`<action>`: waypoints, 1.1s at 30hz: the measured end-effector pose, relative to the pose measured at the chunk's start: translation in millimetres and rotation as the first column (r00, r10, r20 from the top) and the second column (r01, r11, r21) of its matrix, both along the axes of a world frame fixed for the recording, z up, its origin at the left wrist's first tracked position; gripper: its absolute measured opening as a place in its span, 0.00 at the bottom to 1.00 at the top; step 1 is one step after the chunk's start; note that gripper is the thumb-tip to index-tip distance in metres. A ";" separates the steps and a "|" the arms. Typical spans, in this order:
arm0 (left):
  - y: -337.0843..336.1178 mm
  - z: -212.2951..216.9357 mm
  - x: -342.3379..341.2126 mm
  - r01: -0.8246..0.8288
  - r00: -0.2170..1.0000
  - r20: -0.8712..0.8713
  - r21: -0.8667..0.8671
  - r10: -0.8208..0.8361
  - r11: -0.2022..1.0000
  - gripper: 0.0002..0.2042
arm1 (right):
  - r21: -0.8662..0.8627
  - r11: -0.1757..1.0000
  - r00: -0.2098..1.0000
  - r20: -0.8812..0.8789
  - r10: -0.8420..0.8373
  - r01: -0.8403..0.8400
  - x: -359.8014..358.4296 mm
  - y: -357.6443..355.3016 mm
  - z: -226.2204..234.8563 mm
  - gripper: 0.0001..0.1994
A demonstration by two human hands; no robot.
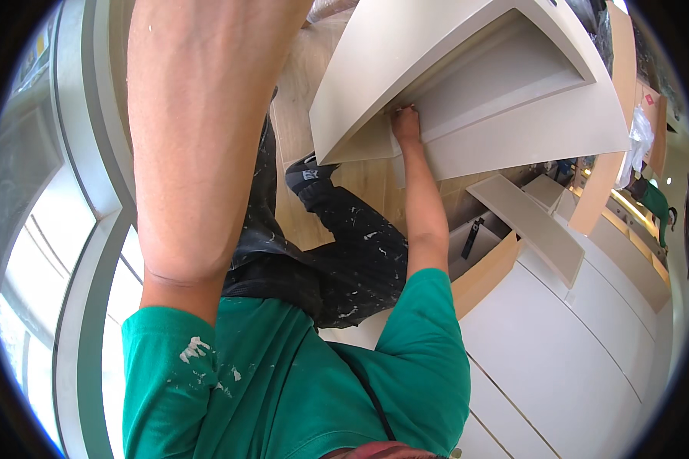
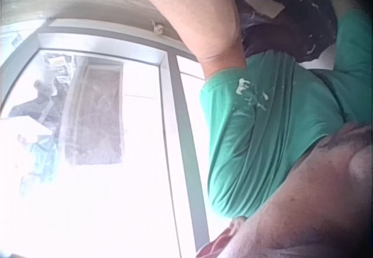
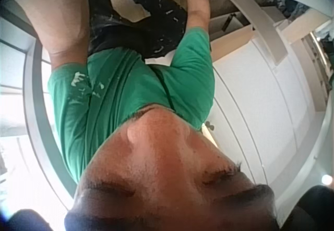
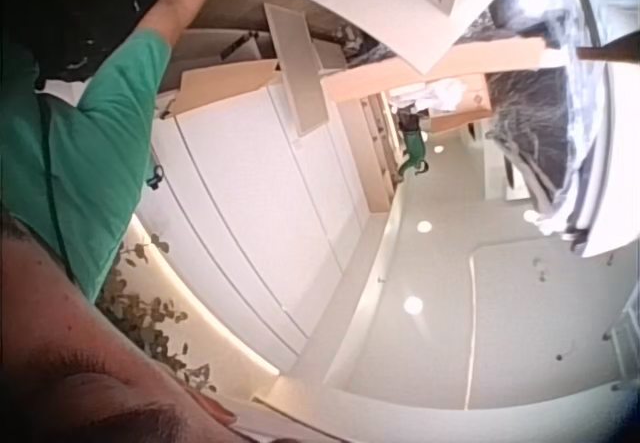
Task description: The person applies a light-colored coating to the interior and edges of a wooden cabinet box using a brush, then removes masking tape from the edges.
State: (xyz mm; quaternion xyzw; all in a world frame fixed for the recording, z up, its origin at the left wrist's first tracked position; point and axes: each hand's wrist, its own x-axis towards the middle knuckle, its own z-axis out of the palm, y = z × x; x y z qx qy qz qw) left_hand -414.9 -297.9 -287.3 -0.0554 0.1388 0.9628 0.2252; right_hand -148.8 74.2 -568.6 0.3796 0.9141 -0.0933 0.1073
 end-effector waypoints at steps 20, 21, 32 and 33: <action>-0.7 -3.7 4.0 0.018 1.000 0.009 -0.015 -0.018 1.000 0.18 | 0.017 1.000 0.999 -0.038 0.027 -0.026 9.7 8.4 -13.0 0.12; -0.6 -4.2 4.3 0.019 1.000 0.009 -0.016 -0.019 1.000 0.18 | 0.016 1.000 0.999 -0.033 0.019 -0.019 9.1 8.5 -13.2 0.12; -4.5 -7.8 10.0 0.026 1.000 0.015 -0.014 -0.026 1.000 0.17 | 0.020 1.000 1.000 0.007 0.000 0.000 3.8 1.1 -2.2 0.13; -5.3 -8.2 9.8 0.023 1.000 0.017 -0.013 -0.023 1.000 0.17 | 0.020 1.000 1.000 0.008 0.004 -0.005 1.2 -1.2 -0.3 0.13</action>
